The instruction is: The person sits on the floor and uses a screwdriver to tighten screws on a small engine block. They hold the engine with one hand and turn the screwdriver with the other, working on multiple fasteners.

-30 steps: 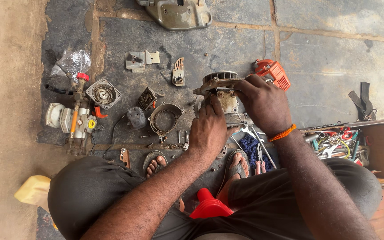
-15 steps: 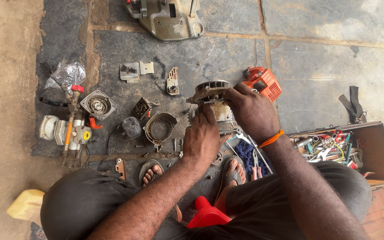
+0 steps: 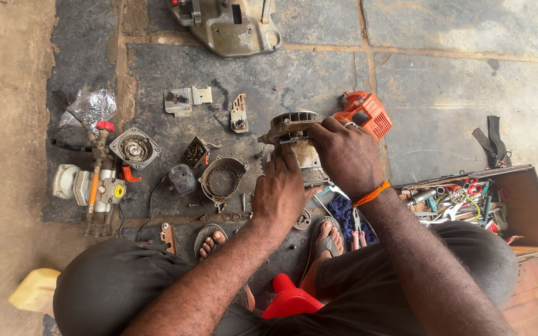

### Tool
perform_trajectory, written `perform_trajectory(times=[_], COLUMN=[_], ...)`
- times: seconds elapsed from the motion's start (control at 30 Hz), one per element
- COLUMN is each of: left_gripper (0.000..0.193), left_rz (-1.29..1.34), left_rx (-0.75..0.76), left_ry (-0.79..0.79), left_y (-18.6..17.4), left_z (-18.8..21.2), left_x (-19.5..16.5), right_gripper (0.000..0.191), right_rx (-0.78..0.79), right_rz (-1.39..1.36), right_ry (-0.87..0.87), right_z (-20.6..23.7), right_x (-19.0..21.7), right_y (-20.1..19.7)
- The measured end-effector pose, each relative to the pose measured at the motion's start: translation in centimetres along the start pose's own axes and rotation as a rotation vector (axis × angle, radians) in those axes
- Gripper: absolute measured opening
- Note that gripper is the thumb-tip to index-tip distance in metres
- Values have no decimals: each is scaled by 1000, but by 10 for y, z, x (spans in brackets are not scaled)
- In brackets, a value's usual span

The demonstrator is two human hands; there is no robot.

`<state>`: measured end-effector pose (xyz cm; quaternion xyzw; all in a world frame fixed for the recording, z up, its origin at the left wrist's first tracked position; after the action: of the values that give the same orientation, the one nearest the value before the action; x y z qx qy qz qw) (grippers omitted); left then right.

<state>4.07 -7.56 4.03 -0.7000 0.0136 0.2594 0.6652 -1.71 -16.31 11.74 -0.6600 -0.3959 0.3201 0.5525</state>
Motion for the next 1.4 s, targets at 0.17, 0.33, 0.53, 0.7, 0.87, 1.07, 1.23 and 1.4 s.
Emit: perform_trajectory(times=[0.17,0.33,0.53,0.7,0.87,1.07,1.23,1.4], left_gripper=[123,120,120,121,121,124,121,119], left_rz=[-9,-5,16,11,48,-15,15,46], left_rx=[2,51,35,38,134,7,45,25], left_ry=[5,-7,-2,11,-30,-4,6,-3], left_y=[0,3,3,6,14,9,11,9], left_z=[-2,-2,-1,-3,-3,-4,-5,-4], left_x=[1,1,1,2,6,3,3,3], right_gripper=[17,17,16,14,17,20,17,17], right_rx=[-7,29,27,85,110,78,0,-11], right_rz=[-43,-158,-207,-320,-342,-120,52,104], right_ry=[2,48,66,89,75,-1,-98,-102], right_z=[-1,-1,-2,-1,1,4,2,3], right_x=[-4,-8,-8,-24,-37,-28,-15,-12], right_y=[1,0,3,10,12,7,5,10])
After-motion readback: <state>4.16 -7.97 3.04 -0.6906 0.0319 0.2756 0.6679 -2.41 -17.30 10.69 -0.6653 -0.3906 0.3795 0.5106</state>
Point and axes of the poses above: each hand's wrist, its own z-axis away from the middle knuckle, its own y-axis out of the palm, x = y × z, the point moved 6 cm from there along -z, towards the middle knuckle, and after that the axes turned 2 degrees about z, right-handed, at the moved point
